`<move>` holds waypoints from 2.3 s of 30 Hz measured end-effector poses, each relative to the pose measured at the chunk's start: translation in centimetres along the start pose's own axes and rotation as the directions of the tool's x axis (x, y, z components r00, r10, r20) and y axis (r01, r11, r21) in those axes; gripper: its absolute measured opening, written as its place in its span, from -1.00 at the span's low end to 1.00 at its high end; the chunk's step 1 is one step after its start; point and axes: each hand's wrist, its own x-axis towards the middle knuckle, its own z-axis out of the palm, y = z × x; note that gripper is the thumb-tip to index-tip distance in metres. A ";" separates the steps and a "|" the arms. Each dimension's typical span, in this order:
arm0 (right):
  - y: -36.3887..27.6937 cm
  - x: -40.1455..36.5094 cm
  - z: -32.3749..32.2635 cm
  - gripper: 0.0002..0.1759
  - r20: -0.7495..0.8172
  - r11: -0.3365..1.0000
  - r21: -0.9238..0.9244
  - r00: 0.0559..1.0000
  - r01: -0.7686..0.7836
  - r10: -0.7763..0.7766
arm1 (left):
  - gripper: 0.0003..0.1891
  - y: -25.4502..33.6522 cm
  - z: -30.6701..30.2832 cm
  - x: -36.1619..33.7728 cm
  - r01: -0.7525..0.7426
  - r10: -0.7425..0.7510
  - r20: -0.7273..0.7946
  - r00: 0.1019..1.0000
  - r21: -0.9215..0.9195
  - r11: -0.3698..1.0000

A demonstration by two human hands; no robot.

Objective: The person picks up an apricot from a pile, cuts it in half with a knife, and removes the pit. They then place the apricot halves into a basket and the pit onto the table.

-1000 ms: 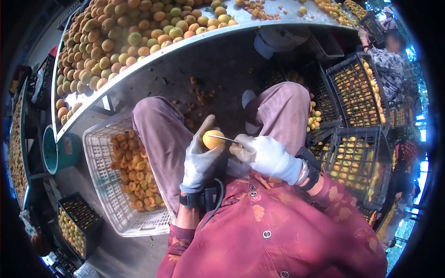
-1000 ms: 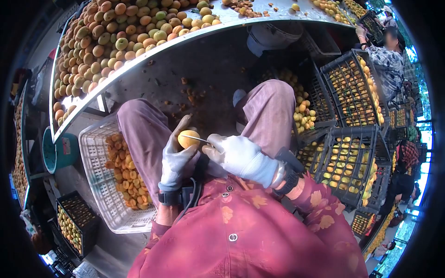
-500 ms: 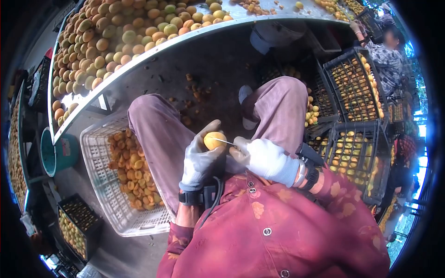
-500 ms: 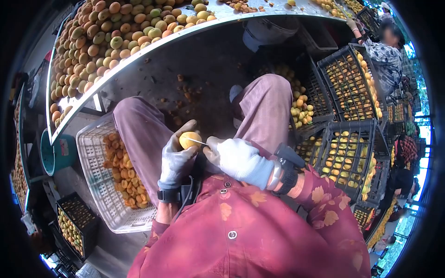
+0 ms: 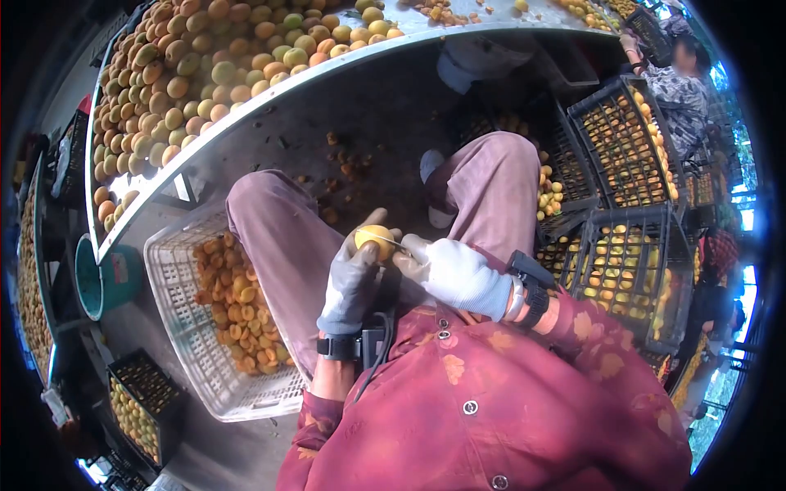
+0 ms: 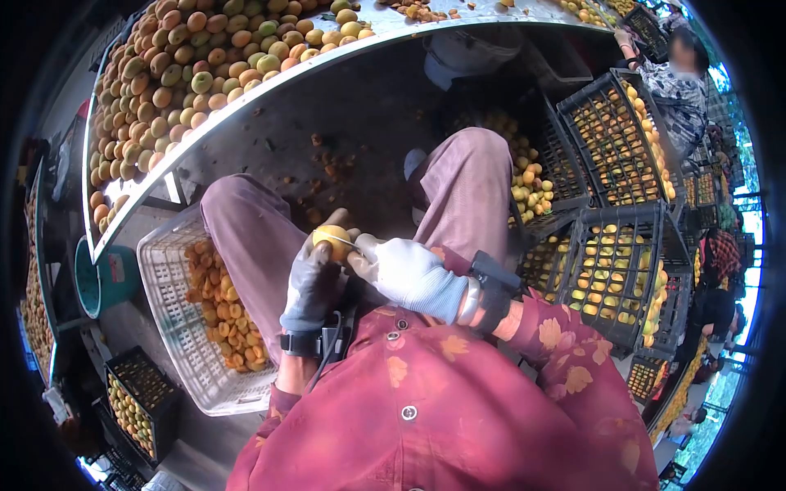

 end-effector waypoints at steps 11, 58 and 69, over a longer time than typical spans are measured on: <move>0.4 -1.0 -0.5 -0.81 0.062 0.799 -0.481 0.923 0.361 -0.379 | -0.45 -0.1 0.5 -0.3 -0.083 0.126 -0.089 0.988 0.386 0.919; 2.0 0.5 1.8 -0.57 0.053 0.997 0.054 0.998 -0.050 0.047 | -0.48 -1.4 -0.3 0.5 -0.014 0.050 -0.174 0.983 0.202 0.979; 1.3 0.8 3.3 -0.70 -0.043 0.989 -0.075 0.990 0.128 -0.131 | -0.43 -2.5 -1.9 0.3 -0.042 0.055 -0.098 0.994 0.132 0.990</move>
